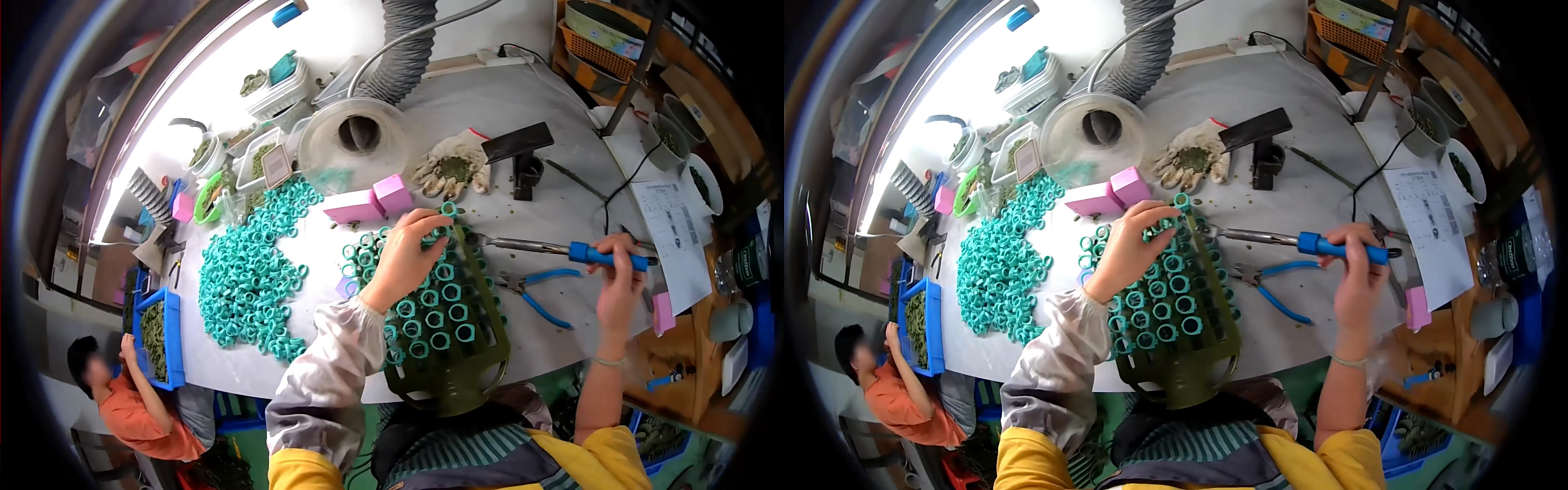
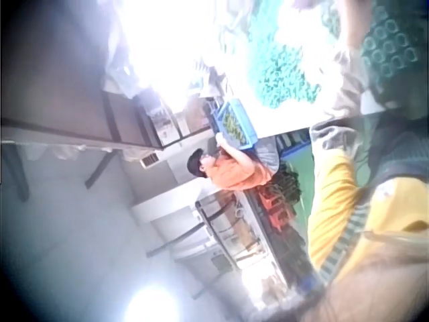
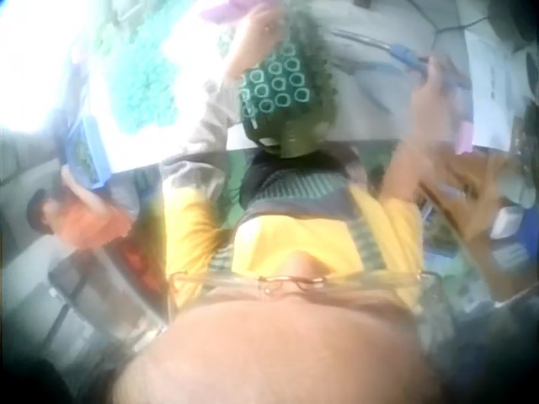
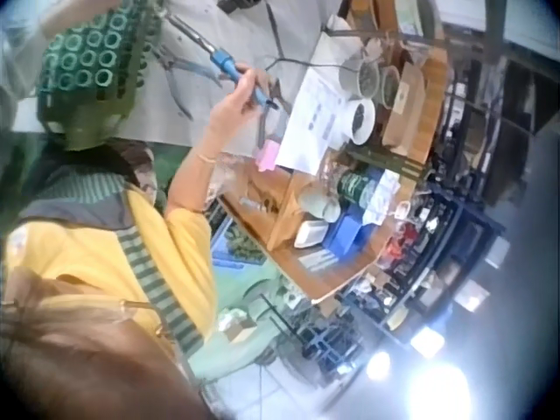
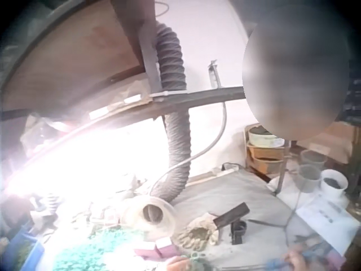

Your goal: The person places small green rings into circular slots on a large green holder, using a soldering iron to secure them and then picking up the holder to look at the work.

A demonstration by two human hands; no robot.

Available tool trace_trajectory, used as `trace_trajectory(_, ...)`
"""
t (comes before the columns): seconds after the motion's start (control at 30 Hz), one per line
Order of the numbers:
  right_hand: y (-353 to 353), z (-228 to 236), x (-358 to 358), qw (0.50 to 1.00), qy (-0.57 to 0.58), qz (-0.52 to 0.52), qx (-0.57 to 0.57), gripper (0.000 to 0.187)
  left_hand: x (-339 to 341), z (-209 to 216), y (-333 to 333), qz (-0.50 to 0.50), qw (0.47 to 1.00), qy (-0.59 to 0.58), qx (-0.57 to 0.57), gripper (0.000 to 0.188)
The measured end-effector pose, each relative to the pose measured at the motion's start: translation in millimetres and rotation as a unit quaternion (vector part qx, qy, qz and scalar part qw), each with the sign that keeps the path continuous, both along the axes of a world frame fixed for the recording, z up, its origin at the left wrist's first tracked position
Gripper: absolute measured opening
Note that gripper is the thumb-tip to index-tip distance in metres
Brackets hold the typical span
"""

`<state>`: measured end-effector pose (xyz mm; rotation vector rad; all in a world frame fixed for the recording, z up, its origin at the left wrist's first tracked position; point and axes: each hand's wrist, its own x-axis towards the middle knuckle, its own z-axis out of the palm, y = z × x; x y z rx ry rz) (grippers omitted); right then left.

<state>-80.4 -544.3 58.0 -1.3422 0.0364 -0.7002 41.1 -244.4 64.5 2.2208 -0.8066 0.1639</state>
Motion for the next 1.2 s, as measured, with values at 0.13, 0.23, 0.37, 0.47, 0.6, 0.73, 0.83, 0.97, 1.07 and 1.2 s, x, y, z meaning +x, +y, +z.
trace_trajectory(0.13,5,-10,11,1.000,-0.006,0.008,0.008,0.023,15,-20,-23,-0.006,0.999,-0.020,0.024,0.029)
trace_trajectory(0.23,10,-15,18,1.000,-0.006,0.015,0.011,0.021,18,-25,-26,-0.014,0.999,-0.027,0.042,0.029)
trace_trajectory(0.37,8,-9,14,1.000,-0.011,-0.004,-0.006,0.019,19,-18,-25,-0.022,0.998,-0.022,0.053,0.030)
trace_trajectory(0.47,2,-1,7,1.000,-0.013,-0.027,-0.005,0.022,19,-20,-14,-0.029,0.996,-0.053,0.072,0.031)
trace_trajectory(0.6,-25,-5,-11,0.998,0.000,-0.056,0.033,0.024,25,-2,4,-0.020,0.998,-0.043,-0.044,0.029)
trace_trajectory(0.73,-25,-7,-15,0.997,0.010,-0.060,0.051,0.024,27,-26,174,0.324,0.911,-0.054,0.250,0.029)
trace_trajectory(0.83,-28,-8,-17,0.996,0.021,-0.064,0.054,0.025,-2,-37,237,0.462,0.792,0.078,0.392,0.045)
trace_trajectory(0.97,-33,-8,-20,0.996,0.037,-0.075,0.042,0.024,-6,-51,243,0.362,0.881,0.145,0.267,0.034)
trace_trajectory(1.07,-30,-3,-23,0.995,0.047,-0.085,0.036,0.025,11,-43,241,0.439,0.854,0.139,0.240,0.030)
trace_trajectory(1.2,-24,4,-23,0.994,0.051,-0.097,0.027,0.027,35,-69,275,0.526,0.806,-0.014,0.273,0.024)
